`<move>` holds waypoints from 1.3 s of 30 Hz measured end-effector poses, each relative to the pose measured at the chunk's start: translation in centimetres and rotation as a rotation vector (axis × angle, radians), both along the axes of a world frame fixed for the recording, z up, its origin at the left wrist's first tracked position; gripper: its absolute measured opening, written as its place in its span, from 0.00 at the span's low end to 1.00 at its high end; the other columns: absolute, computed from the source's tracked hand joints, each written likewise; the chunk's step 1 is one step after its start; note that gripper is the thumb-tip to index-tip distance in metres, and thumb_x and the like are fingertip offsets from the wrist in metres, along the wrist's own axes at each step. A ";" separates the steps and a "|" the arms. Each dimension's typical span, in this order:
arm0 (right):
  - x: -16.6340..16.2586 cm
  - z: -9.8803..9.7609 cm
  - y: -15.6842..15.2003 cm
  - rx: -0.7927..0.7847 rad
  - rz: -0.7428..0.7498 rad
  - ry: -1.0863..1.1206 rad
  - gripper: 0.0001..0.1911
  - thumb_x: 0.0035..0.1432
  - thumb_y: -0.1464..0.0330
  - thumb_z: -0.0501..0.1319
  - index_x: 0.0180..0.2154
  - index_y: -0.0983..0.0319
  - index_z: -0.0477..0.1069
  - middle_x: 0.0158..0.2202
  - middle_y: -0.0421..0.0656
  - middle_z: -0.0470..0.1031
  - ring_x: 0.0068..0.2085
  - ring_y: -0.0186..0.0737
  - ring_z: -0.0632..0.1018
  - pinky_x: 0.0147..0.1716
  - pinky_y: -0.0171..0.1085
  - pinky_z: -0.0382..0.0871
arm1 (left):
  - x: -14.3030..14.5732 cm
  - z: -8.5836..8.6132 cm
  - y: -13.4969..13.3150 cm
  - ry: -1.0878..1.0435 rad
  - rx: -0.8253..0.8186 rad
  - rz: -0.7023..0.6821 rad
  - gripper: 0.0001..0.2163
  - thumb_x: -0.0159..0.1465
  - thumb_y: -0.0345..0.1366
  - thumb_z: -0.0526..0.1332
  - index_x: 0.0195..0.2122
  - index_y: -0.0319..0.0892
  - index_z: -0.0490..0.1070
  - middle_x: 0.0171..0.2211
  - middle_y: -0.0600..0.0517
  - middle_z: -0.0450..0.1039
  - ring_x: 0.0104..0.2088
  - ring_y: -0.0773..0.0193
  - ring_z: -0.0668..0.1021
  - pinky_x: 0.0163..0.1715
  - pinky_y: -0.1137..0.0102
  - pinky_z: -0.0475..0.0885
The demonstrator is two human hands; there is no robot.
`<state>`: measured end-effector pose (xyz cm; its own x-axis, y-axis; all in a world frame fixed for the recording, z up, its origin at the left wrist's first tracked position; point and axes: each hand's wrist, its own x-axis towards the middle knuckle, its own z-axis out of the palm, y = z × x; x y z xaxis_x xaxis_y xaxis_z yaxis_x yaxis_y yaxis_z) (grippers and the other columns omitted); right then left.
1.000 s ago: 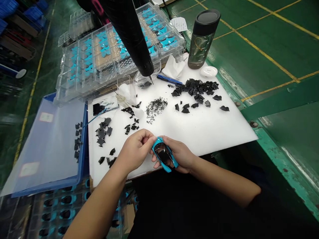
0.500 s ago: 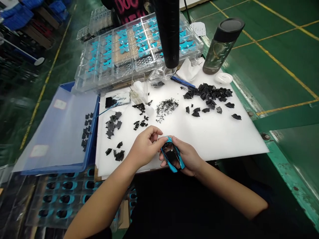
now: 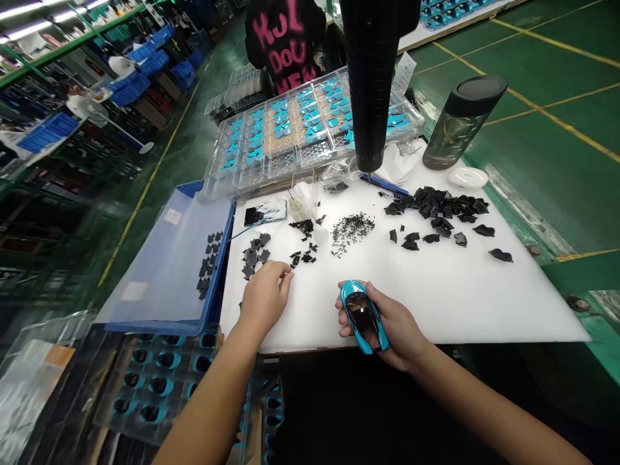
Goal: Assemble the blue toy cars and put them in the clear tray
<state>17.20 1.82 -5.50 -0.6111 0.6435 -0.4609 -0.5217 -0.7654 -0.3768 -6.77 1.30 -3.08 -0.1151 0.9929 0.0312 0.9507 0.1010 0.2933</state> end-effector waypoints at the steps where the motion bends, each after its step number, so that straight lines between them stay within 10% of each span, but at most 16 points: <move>1: 0.1 0.0 0.0 0.003 -0.003 0.011 0.18 0.69 0.59 0.52 0.46 0.64 0.74 0.37 0.47 0.76 0.33 0.39 0.78 0.33 0.40 0.79 | 0.6 -0.3 0.6 0.016 -0.001 -0.012 0.05 0.67 0.34 0.57 0.39 0.43 0.72 0.37 0.50 0.75 0.37 0.60 0.76 0.36 0.67 0.69; 18: 0.0 -1.0 -0.3 0.025 -0.012 0.077 0.19 0.69 0.57 0.53 0.49 0.64 0.72 0.40 0.48 0.78 0.32 0.39 0.79 0.33 0.41 0.79 | 4.5 -1.1 4.2 0.014 -0.037 -0.091 0.07 0.66 0.30 0.51 0.38 0.39 0.69 0.39 0.41 0.73 0.41 0.52 0.77 0.41 0.60 0.72; 23: 0.1 -1.0 -0.4 0.021 0.009 0.080 0.18 0.68 0.57 0.54 0.49 0.63 0.72 0.39 0.49 0.78 0.33 0.40 0.80 0.34 0.42 0.80 | 3.9 -0.2 1.0 -0.602 -0.135 0.042 0.11 0.69 0.43 0.54 0.42 0.41 0.70 0.30 0.52 0.76 0.27 0.65 0.77 0.32 0.68 0.75; 28: 0.1 -0.9 -0.2 0.040 0.036 0.029 0.19 0.69 0.57 0.53 0.48 0.63 0.72 0.38 0.48 0.78 0.32 0.39 0.80 0.35 0.40 0.79 | 3.0 -0.8 -1.3 -1.002 -0.182 0.191 0.15 0.63 0.44 0.65 0.46 0.40 0.75 0.30 0.49 0.80 0.43 0.58 0.82 0.46 0.64 0.77; 39: -0.2 -0.9 -0.3 0.051 0.032 0.014 0.17 0.69 0.57 0.52 0.43 0.63 0.72 0.39 0.48 0.78 0.33 0.40 0.80 0.33 0.40 0.79 | 3.2 -2.0 -1.7 -0.464 0.109 -0.145 0.03 0.68 0.34 0.57 0.39 0.43 0.68 0.47 0.47 0.79 0.42 0.64 0.83 0.38 0.70 0.78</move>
